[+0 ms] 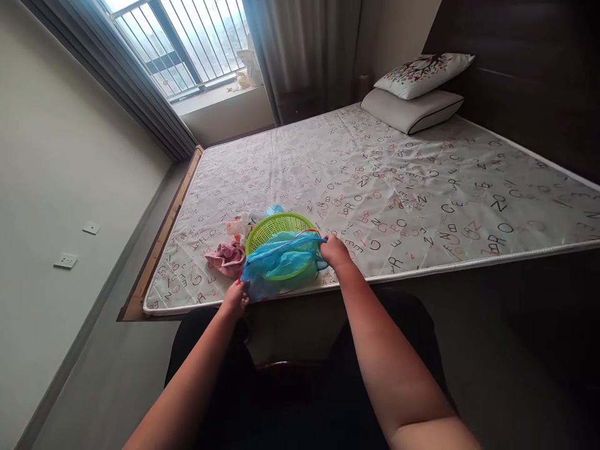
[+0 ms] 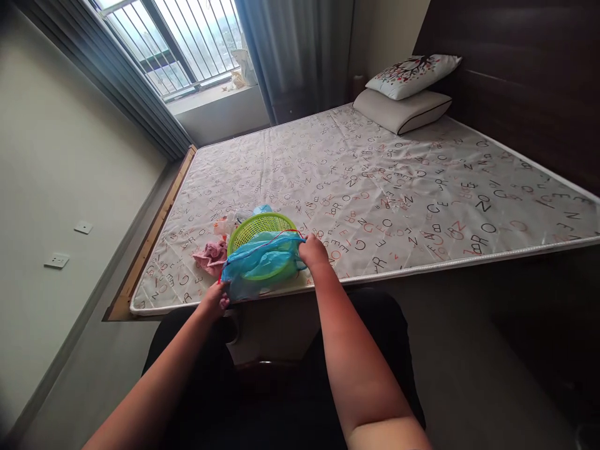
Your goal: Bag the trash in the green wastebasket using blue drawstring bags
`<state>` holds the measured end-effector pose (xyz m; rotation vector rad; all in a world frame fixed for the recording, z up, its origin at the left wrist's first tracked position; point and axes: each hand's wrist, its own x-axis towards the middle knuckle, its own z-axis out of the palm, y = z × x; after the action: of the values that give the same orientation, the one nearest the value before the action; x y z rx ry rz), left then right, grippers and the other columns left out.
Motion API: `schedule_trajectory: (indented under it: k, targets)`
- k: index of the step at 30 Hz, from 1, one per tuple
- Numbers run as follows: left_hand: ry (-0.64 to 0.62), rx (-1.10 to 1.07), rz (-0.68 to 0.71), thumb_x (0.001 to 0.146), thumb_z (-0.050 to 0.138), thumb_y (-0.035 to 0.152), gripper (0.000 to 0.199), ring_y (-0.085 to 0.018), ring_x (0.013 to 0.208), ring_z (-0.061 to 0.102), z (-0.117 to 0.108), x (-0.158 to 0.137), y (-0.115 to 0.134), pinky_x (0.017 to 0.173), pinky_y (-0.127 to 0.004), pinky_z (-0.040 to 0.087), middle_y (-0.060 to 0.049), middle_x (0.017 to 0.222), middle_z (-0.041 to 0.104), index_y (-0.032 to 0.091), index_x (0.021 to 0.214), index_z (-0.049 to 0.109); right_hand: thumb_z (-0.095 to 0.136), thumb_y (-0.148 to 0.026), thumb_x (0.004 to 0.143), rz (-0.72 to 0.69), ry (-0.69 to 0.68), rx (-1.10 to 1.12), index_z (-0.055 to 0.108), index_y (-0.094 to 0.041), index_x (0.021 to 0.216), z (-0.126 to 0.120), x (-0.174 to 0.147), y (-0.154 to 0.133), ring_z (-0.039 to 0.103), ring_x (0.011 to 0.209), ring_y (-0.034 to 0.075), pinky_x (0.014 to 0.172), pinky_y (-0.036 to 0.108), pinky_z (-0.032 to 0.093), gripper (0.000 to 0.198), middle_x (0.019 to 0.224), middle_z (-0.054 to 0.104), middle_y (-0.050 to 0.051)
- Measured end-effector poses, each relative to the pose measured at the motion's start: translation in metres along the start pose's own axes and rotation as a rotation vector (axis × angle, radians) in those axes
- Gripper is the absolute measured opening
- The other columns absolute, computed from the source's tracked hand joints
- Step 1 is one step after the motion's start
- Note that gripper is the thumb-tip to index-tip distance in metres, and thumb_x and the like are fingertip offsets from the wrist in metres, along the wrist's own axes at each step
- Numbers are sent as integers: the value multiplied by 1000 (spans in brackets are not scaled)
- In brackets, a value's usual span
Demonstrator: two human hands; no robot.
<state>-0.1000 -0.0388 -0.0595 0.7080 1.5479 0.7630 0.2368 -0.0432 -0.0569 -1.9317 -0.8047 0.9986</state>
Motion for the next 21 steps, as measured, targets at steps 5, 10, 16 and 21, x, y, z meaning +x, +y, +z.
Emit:
schedule_trajectory:
  k: [5, 10, 16, 21]
  targets:
    - [-3, 456, 698, 73, 82, 22, 66, -31, 153, 44, -4, 6, 34, 124, -43, 39, -12, 158, 53, 25, 136, 62, 60, -19, 80, -326, -23, 23, 59, -21, 136, 5, -2, -13, 59, 131, 29, 115, 43, 44, 57, 141, 61, 15]
    - [-27, 741, 838, 84, 70, 27, 27, -32, 154, 44, 7, 36, 60, 130, -48, 30, -16, 153, 58, 20, 110, 73, 56, -14, 80, -471, -16, -107, 67, -19, 104, 13, 3, -16, 59, 122, 27, 115, 40, 43, 26, 125, 64, 15]
    - [99, 585, 721, 85, 63, 27, 14, -29, 132, 63, 23, 66, 83, 115, -40, 46, -15, 136, 71, 21, 96, 68, 50, -11, 83, -480, 16, -136, 62, -21, 99, 24, 7, -23, 60, 96, 26, 92, 37, 48, 23, 103, 68, 10]
    - [132, 670, 729, 81, 61, 35, 26, -24, 100, 68, 21, 74, 100, 90, -31, 52, -8, 108, 78, 20, 100, 70, 56, -19, 83, -382, 53, -27, 63, -25, 113, 18, 3, -34, 58, 81, 25, 79, 33, 43, 32, 87, 66, 4]
